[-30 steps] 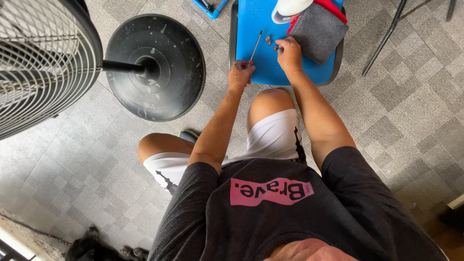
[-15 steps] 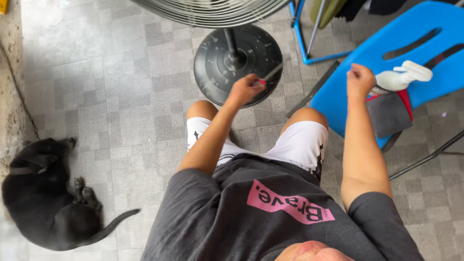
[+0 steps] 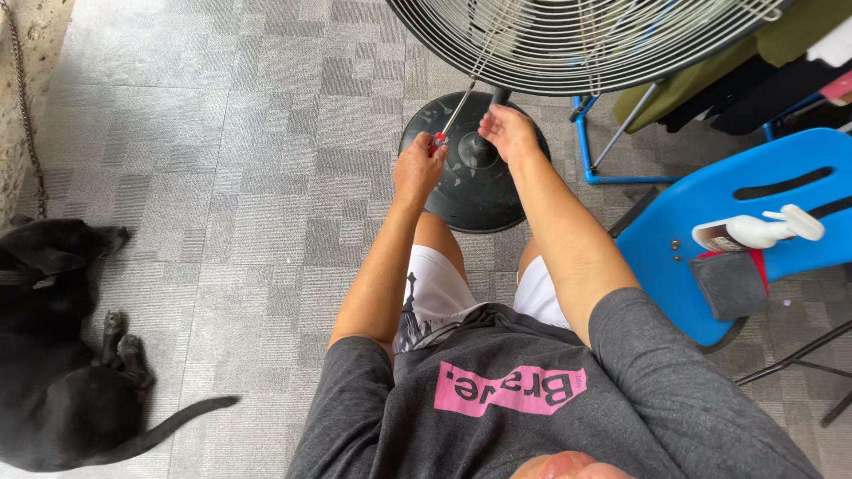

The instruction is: The person uses a screwdriver to loosen and remove screws from the front grille of a standing fan. They place the removed screws on a nearby blue chair and continue unscrewing multiple fasteners around the fan cage.

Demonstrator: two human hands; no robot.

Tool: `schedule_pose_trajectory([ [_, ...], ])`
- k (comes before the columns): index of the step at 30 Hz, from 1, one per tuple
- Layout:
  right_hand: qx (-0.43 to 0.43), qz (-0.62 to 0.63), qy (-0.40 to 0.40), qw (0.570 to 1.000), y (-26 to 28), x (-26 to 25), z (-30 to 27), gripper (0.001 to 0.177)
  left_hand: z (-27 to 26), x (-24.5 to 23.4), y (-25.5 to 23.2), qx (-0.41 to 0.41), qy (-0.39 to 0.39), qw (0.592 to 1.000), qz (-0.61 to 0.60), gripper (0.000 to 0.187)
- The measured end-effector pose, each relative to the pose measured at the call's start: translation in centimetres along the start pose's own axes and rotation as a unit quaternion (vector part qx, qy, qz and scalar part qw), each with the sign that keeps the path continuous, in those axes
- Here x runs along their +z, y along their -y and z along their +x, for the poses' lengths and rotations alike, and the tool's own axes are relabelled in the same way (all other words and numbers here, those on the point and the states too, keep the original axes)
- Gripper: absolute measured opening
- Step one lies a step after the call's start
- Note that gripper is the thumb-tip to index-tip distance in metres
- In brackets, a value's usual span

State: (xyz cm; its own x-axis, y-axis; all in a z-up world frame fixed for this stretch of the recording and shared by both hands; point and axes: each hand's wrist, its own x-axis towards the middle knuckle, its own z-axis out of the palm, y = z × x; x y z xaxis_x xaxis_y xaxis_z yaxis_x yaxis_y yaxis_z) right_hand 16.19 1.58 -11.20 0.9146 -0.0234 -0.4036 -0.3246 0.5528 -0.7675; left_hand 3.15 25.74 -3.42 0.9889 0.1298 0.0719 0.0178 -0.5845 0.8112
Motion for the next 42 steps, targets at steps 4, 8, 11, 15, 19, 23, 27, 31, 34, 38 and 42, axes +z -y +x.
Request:
schedule_pose_trajectory([
  [4,0.016,0.124,0.039,0.991,-1.3,2.2,2.3,0.029,1.5,0.4,-0.9,-0.029,0.001,0.999,0.034,0.031],
  [8,-0.038,0.235,0.077,0.968,-1.5,4.5,3.1,0.034,2.0,0.8,-1.0,-0.021,0.012,1.0,0.007,0.036],
  [11,-0.059,0.269,0.087,0.957,-1.4,5.5,3.1,0.029,2.2,1.3,-1.0,-0.001,0.001,1.0,0.001,0.04],
  [15,-0.063,0.261,0.093,0.959,-1.1,6.2,2.1,0.025,2.0,1.3,-1.3,-0.001,-0.009,1.0,0.018,0.034],
  [19,-0.055,0.273,0.101,0.955,-1.6,5.5,3.0,0.02,1.9,1.3,-2.1,-0.002,-0.005,0.999,0.031,0.032],
  [23,-0.056,0.296,0.102,0.948,-2.3,4.5,5.0,0.014,2.2,1.5,-2.5,-0.011,0.009,0.999,0.036,0.032],
  [27,-0.068,0.286,0.102,0.95,-2.6,4.3,5.1,0.013,2.3,2.2,-2.3,0.001,0.006,0.999,0.037,0.034],
  [31,-0.066,0.279,0.101,0.953,-2.5,4.6,4.6,0.012,2.2,2.5,-2.2,0.004,0.005,0.999,0.039,0.034],
  [34,-0.062,0.282,0.093,0.953,-2.3,4.8,4.3,0.012,2.2,2.7,-2.4,-0.011,0.018,1.0,0.019,0.033],
  [38,-0.06,0.281,0.094,0.953,-1.9,5.4,3.4,0.013,2.0,2.8,-2.5,-0.022,0.018,0.998,-0.049,0.032],
  [42,-0.064,0.258,0.087,0.96,-1.0,6.2,1.7,0.014,2.1,2.7,-2.6,-0.049,0.024,0.996,-0.072,0.032],
])
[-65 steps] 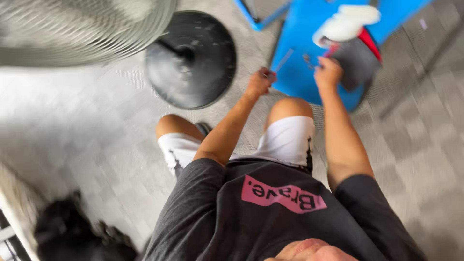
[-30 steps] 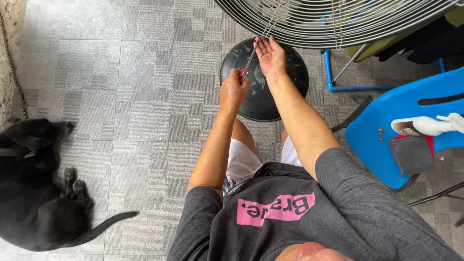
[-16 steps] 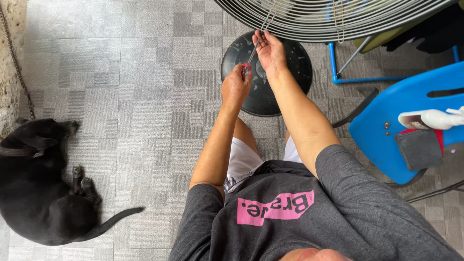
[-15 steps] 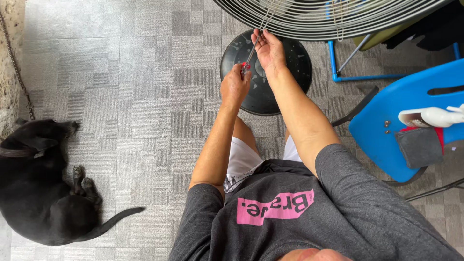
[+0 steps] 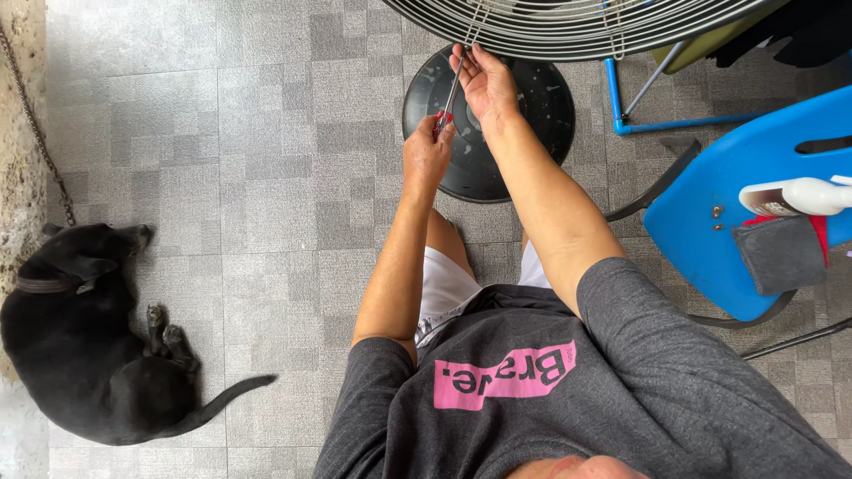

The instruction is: The person uses a screwdriver to loosen and remove screws from the front grille of a standing fan. They place the removed screws on a nearby blue chair and continue unscrewing multiple fasteners around the fan cage.

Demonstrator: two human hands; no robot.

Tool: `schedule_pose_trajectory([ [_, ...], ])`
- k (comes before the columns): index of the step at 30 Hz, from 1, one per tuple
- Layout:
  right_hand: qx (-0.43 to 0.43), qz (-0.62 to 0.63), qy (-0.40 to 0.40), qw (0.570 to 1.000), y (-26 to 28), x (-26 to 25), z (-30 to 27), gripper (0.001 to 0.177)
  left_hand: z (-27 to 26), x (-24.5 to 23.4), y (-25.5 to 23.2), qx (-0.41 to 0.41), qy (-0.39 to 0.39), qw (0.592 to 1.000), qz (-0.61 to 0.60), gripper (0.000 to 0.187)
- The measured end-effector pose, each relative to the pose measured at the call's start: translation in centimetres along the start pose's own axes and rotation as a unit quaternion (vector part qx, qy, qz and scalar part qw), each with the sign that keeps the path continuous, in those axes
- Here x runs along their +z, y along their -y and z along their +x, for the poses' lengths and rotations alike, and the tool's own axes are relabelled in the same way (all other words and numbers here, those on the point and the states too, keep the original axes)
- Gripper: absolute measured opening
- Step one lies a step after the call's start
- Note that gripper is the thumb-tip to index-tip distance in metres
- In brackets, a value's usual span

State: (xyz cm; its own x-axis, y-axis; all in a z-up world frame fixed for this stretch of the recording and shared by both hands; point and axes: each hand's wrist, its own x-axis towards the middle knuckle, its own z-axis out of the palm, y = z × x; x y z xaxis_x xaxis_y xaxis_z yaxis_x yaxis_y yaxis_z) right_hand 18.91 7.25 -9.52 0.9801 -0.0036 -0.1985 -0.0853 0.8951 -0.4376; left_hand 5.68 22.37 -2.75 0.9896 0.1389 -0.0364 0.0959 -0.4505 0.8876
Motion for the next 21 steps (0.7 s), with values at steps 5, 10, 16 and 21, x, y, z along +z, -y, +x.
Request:
schedule_pose_trajectory([
  [5,-0.003,-0.016,0.0,1.0,0.1,0.7,-0.6,0.014,-0.5,-0.1,-0.5,0.013,-0.014,0.998,0.052,0.032],
  [10,-0.012,-0.022,-0.002,1.0,-0.2,-0.1,0.1,0.012,-1.2,0.1,-0.9,0.104,-0.082,0.972,0.195,0.035],
  [16,-0.02,-0.027,0.035,0.999,-0.6,-1.7,1.1,0.012,-0.1,0.8,1.0,0.1,-0.061,0.981,0.155,0.032],
  [21,-0.03,-0.042,0.045,0.998,-0.8,-2.5,1.6,0.011,1.0,1.3,0.3,0.0,-0.021,1.0,0.013,0.03],
])
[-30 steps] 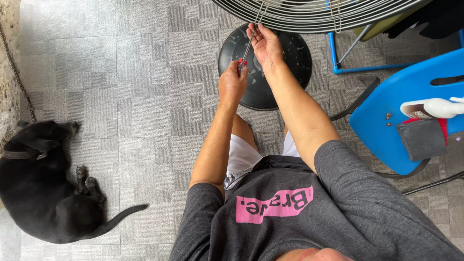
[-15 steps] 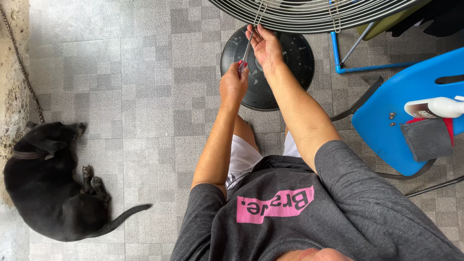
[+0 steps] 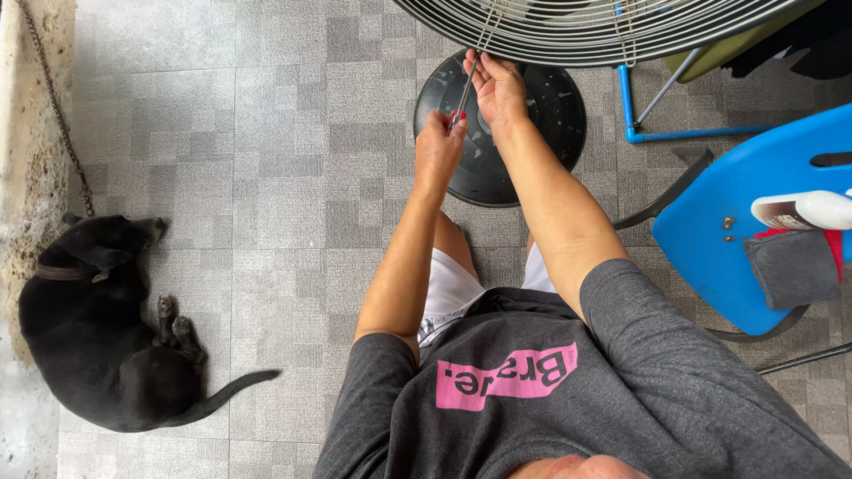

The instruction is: The person uses a screwdriver to loosen and remove screws from the front grille of a standing fan. They place the removed screws on a nearby blue chair and continue unscrewing multiple fasteners around the fan cage.

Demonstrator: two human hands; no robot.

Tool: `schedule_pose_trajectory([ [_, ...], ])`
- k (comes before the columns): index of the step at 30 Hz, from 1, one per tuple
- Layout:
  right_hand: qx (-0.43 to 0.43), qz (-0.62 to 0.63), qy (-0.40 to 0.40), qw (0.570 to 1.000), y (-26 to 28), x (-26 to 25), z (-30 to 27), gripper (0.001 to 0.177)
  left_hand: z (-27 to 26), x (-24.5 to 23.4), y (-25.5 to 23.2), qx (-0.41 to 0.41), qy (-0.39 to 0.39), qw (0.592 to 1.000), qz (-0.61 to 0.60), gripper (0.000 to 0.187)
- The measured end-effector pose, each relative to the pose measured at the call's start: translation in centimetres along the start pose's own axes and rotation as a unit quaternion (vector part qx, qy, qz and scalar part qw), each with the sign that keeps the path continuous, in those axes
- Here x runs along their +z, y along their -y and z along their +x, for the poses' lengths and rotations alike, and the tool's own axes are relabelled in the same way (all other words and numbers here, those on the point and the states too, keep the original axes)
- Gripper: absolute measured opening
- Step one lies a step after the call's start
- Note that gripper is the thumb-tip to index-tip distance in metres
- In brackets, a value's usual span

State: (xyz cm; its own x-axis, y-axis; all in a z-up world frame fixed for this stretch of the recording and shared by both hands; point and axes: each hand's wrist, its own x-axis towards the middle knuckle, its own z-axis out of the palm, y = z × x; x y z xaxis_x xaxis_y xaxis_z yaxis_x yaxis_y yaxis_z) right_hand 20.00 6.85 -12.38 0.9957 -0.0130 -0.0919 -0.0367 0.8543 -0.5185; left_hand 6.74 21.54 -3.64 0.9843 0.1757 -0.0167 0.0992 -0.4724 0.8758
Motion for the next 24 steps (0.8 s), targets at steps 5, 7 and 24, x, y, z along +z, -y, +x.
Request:
schedule_pose_trajectory([
  [5,-0.012,0.0,0.002,1.0,-0.2,0.0,0.2,0.012,-1.6,-0.3,-2.9,0.085,-0.063,0.969,0.225,0.028],
  [7,-0.017,-0.001,-0.002,1.0,-0.5,0.2,0.4,0.012,-1.4,-0.1,-2.8,0.084,-0.059,0.966,0.239,0.028],
  [24,-0.02,-0.007,-0.019,1.0,-1.6,-1.5,1.3,0.015,1.2,1.7,-0.6,-0.22,0.123,0.943,-0.218,0.037],
])
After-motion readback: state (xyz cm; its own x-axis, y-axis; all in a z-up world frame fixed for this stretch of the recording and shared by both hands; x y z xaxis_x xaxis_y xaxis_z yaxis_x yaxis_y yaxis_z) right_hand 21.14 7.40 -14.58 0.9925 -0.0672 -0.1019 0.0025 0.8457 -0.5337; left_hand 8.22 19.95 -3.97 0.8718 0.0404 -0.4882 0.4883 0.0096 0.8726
